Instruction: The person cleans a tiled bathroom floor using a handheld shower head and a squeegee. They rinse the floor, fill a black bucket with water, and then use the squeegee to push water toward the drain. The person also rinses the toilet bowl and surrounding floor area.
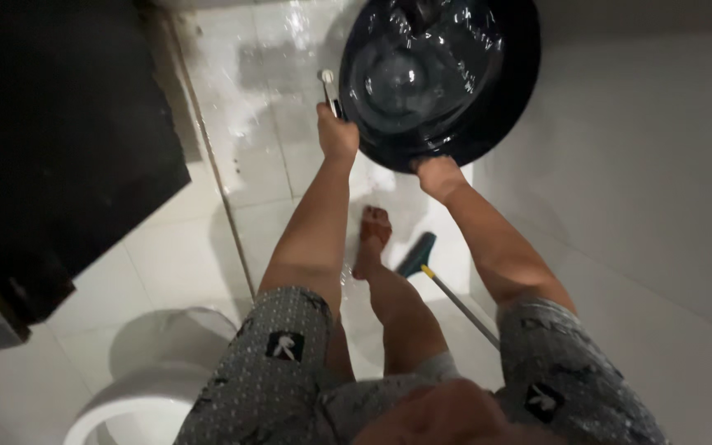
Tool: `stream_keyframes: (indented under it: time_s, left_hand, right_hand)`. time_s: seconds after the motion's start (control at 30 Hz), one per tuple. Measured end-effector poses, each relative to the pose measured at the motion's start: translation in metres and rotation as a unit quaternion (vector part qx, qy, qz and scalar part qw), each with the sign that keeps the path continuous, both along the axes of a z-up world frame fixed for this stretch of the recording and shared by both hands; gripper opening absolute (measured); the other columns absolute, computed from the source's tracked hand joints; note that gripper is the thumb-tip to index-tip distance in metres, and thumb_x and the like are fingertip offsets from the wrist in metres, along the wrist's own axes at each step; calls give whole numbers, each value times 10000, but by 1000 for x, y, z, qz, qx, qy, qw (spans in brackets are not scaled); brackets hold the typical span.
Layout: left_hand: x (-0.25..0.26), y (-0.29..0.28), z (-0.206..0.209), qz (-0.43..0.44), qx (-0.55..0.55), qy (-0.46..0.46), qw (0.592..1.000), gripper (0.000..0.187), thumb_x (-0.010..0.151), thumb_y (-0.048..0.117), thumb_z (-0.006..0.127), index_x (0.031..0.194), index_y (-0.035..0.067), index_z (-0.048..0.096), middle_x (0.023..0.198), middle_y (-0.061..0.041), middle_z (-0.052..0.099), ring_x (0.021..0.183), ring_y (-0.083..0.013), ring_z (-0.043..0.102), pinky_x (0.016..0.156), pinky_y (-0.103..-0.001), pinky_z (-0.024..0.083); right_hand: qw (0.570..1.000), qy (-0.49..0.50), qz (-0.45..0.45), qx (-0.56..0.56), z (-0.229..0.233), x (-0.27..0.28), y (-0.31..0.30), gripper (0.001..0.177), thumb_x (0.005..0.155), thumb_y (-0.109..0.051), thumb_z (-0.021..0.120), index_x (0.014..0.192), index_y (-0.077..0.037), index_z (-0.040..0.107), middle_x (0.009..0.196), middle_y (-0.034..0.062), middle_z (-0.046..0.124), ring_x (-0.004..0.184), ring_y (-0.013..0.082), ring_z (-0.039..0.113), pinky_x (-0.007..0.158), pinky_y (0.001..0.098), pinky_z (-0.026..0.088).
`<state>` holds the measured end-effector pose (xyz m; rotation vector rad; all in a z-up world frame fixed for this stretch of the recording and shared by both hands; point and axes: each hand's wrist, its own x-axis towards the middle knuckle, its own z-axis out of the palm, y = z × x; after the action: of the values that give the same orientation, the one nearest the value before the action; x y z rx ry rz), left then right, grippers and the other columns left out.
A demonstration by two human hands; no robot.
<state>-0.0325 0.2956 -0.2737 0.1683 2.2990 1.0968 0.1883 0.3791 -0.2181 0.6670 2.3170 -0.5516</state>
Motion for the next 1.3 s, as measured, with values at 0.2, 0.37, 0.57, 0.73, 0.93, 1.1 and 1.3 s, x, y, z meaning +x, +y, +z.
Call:
stream_keyframes:
  time_s: [0.2, 0.37, 0.57, 0.73, 0.93, 1.1, 1.3]
  left_hand:
    - [-31, -40, -6, -32, 15, -8, 999, 554, 760, 51, 695, 1279, -28, 519, 1078, -281, 696, 1038, -434, 684, 916, -448, 517]
    - [-38, -114, -15, -34, 47, 79, 995, 689, 732, 7, 683, 1391, -61, 494, 1208, -290, 687, 1129, -419, 677, 983, -405, 525]
    - [-49, -204, 33, 6, 14, -4, 1000, 599, 724, -34, 717, 1304, -16, 570, 1078, -195, 740, 981, -320, 730, 877, -371, 578]
    - [-62, -242, 64, -29, -22, -5, 999, 494, 797, 6, 731, 1269, 57, 596, 1067, -166, 758, 977, -323, 741, 862, -383, 582]
    - [-53, -257, 72, -34, -35, 31, 998, 478, 814, 6, 714, 1273, 48, 588, 1081, -175, 749, 1009, -341, 731, 884, -398, 561]
    - [-36, -262, 80, -16, -31, 58, 998, 360, 888, 30, 716, 1221, 40, 579, 1055, -168, 729, 986, -351, 714, 887, -419, 550]
    - [48, -275, 113, 44, 72, -13, 996, 440, 901, 87, 629, 1302, -16, 480, 1217, -216, 569, 1102, -363, 577, 975, -425, 474]
  right_hand:
    - [995, -1, 104, 13, -7, -19, -32, 225, 918, -159, 543, 1025, -108, 734, 982, 165, 744, 887, 353, 734, 772, 490, 580]
    - [991, 100, 87, -36, -29, -10, -101, 202, 908, -165, 562, 987, -88, 731, 910, 159, 752, 824, 342, 740, 719, 479, 586]
    - [970, 93, 209, -87, -8, -34, -176, 270, 831, -116, 579, 1045, -14, 709, 991, 162, 740, 812, 322, 750, 601, 420, 596]
    - [971, 40, 178, -154, 15, -50, -212, 323, 765, -51, 653, 1083, -10, 690, 1011, 185, 737, 857, 315, 751, 705, 394, 605]
    - [980, 56, 130, -143, 10, -43, -238, 292, 934, -119, 569, 1187, -28, 681, 1158, 170, 731, 988, 294, 742, 804, 410, 606]
    - [982, 39, 106, -148, 29, -32, -234, 581, 868, -88, 572, 1446, -33, 532, 1272, 168, 667, 1159, 305, 659, 935, 409, 548]
    - [664, 138, -502, -536, 79, -42, -255, 551, 1072, -313, 543, 1578, -154, 393, 1488, 121, 532, 1390, 243, 501, 1136, 319, 380]
